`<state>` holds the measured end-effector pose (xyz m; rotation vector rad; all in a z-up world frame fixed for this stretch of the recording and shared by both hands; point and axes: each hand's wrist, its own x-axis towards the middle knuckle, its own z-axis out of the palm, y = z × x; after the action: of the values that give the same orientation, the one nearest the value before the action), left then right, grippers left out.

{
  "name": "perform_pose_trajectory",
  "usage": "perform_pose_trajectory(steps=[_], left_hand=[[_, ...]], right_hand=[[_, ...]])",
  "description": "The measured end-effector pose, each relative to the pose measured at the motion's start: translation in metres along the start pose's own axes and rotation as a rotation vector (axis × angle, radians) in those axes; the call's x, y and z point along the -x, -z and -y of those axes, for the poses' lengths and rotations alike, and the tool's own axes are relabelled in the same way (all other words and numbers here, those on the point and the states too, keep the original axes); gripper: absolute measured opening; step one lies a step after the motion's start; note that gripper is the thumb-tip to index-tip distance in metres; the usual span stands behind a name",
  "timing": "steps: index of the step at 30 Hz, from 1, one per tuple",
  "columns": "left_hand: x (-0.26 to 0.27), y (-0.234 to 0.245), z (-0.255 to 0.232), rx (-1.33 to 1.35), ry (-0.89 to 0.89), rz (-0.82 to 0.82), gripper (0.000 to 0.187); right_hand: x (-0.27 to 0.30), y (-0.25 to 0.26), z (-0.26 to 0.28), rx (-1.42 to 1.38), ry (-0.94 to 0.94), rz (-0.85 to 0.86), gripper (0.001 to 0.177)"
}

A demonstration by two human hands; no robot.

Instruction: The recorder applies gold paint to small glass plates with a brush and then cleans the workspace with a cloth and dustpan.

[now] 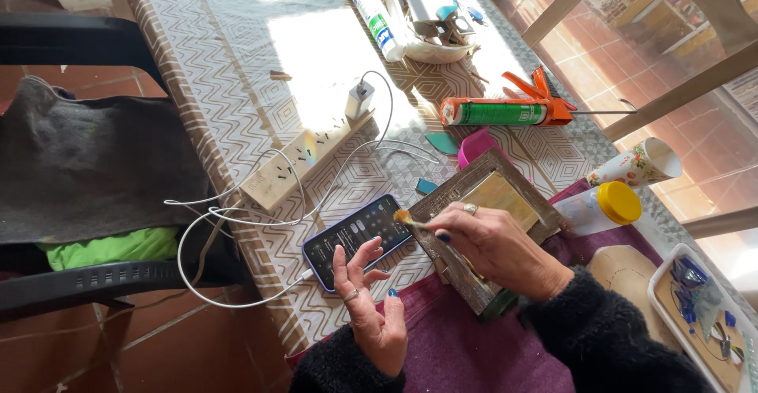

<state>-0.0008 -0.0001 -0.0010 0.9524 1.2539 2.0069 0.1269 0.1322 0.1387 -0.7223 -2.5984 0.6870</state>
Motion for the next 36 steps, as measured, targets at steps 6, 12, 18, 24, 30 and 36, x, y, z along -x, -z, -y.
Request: perform_pose_trajectory(steps=[6, 12, 18, 24, 30, 36], left_hand=[[0.002, 0.0, 0.001, 0.009, 0.003, -0.002, 0.102], [0.002, 0.001, 0.0, -0.014, 0.034, 0.035, 0.102], [0.004, 0.0, 0.001, -0.011, -0.002, 0.048, 0.102], [0.003, 0.0, 0.002, -0.019, 0.003, 0.031, 0.102], [0.003, -0.001, 0.0, -0.027, 0.015, 0.038, 0.102], [0.003, 0.0, 0.001, -0.03, 0.022, 0.046, 0.101]], right_hand=[[0.015, 0.011, -0.004, -0.001, -0.281, 0.168, 0.01], [0.019, 0.005, -0.006, 0.001, 0.009, 0.005, 0.01], [0.017, 0.013, -0.003, -0.014, -0.23, -0.037, 0.013], [0.017, 0.007, -0.005, 0.064, -0.108, -0.004, 0.008], [0.02, 0.009, -0.005, 0.054, -0.088, 0.015, 0.009], [0.021, 0.008, -0.005, 0.004, -0.042, -0.073, 0.02]])
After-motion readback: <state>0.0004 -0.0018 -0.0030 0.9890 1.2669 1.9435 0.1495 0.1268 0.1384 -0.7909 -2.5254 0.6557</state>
